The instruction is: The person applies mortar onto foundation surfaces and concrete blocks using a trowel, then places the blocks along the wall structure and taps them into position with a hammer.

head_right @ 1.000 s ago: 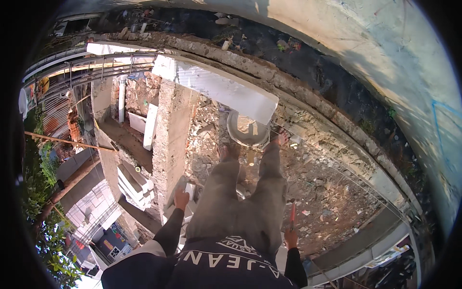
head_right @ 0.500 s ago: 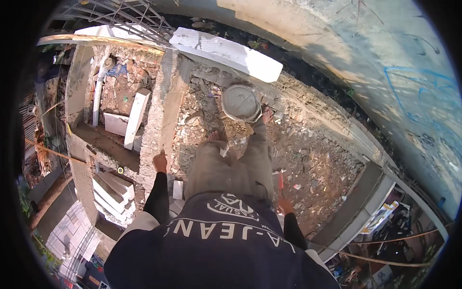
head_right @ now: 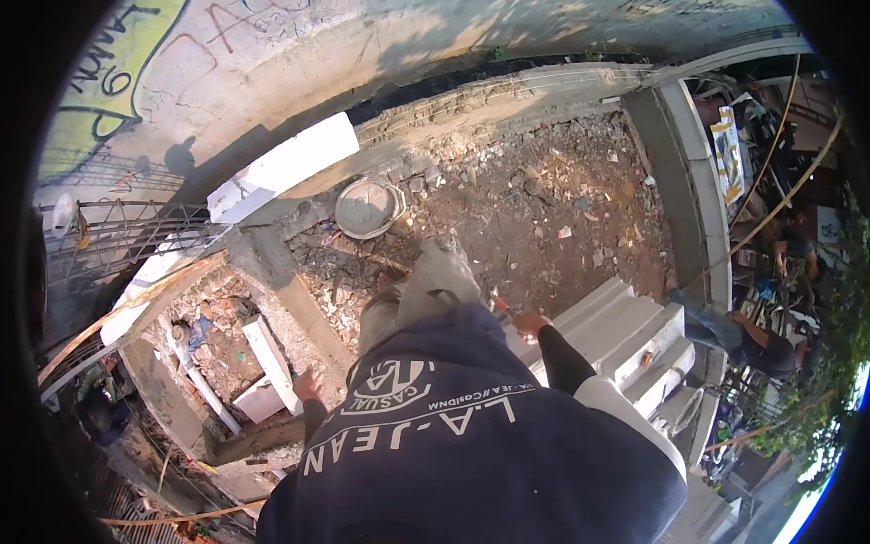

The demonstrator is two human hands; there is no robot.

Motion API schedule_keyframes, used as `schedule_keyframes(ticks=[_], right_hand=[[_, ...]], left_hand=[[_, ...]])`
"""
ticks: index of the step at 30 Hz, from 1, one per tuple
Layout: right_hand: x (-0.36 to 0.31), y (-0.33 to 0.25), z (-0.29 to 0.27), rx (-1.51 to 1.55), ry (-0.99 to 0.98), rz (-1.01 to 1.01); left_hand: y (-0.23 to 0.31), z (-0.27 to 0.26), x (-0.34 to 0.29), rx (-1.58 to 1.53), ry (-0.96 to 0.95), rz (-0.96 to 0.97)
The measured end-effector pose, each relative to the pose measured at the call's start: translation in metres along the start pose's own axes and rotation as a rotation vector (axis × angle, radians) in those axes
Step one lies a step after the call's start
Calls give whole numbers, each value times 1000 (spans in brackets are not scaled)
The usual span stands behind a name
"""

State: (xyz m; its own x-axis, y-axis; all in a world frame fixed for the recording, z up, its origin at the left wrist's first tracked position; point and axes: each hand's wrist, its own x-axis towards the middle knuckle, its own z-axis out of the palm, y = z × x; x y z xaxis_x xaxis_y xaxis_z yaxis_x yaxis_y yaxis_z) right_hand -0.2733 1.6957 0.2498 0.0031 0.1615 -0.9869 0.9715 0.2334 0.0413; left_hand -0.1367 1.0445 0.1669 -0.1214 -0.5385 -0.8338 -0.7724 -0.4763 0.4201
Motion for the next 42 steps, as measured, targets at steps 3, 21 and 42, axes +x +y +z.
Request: schedule_keyframes(ticks=[3, 21, 42], right_hand=[[-7, 4, 19, -371, 42, -206], [110, 111, -21, -234, 259, -323], [22, 75, 1, -156, 314, -183]], left_hand=[[35, -3, 7, -29, -72, -24], [145, 95, -112, 503, -149, 472], [198, 225, -133, 454, -260, 505]])
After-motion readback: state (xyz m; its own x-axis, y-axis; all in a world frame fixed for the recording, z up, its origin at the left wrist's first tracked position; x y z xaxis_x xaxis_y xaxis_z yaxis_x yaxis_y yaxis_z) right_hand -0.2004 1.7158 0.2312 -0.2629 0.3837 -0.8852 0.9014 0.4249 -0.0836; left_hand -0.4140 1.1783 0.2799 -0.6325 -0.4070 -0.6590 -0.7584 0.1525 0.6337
